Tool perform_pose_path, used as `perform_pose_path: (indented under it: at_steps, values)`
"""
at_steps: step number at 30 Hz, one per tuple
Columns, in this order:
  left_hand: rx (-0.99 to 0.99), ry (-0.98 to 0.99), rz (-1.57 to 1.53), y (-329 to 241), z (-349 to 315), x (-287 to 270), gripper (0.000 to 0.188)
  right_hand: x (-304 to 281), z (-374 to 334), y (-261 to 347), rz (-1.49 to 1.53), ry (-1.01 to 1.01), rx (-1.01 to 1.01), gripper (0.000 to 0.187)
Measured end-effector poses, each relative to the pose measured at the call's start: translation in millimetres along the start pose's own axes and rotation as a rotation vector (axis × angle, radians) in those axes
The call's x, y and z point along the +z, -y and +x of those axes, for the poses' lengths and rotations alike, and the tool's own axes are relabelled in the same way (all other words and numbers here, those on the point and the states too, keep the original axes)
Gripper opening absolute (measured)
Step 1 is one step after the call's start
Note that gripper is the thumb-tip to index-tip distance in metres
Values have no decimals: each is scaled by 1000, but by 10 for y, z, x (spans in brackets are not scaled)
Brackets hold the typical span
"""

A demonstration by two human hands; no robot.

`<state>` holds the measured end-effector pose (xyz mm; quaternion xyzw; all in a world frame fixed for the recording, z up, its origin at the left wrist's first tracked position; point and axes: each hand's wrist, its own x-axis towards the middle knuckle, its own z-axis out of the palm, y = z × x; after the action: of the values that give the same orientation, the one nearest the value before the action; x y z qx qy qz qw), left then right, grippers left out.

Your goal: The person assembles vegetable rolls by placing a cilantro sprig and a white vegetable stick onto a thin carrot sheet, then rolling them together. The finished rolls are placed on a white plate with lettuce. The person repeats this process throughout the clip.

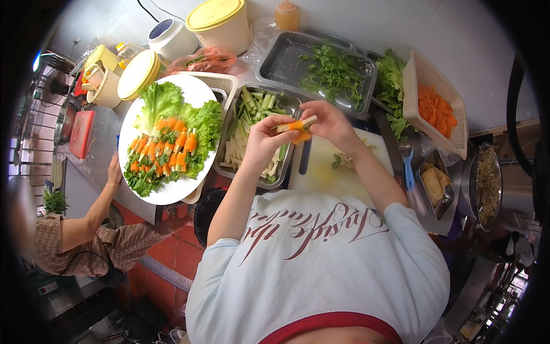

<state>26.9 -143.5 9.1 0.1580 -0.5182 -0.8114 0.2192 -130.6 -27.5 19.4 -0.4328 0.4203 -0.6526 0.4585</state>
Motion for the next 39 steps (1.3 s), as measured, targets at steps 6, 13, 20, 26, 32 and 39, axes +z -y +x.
perform_pose_path:
  at_steps: [6, 13, 20, 26, 32, 39]
  values:
    - [17, -27, -1, 6, 8, 17, 29, -36, -36, -56, 252, -16, 57, 24]
    - [-27, -35, 36, 12, 23, 24, 30, 16, -13, -100, -111, -61, -3, 17]
    - [-110, -24, 34, 60, 20, -4, 30, 38, -33, -187, -347, -38, -236, 21]
    - [-15, 15, 71, 103, 14, -26, 31, 43, -53, -75, -177, -47, -27, 21]
    - [-127, -19, 165, 42, -4, 29, 32, -14, -57, -153, -285, -12, -92, 20]
    - [-213, 2, -68, 86, 9, -45, 31, -6, -69, -135, -289, 9, -112, 23]
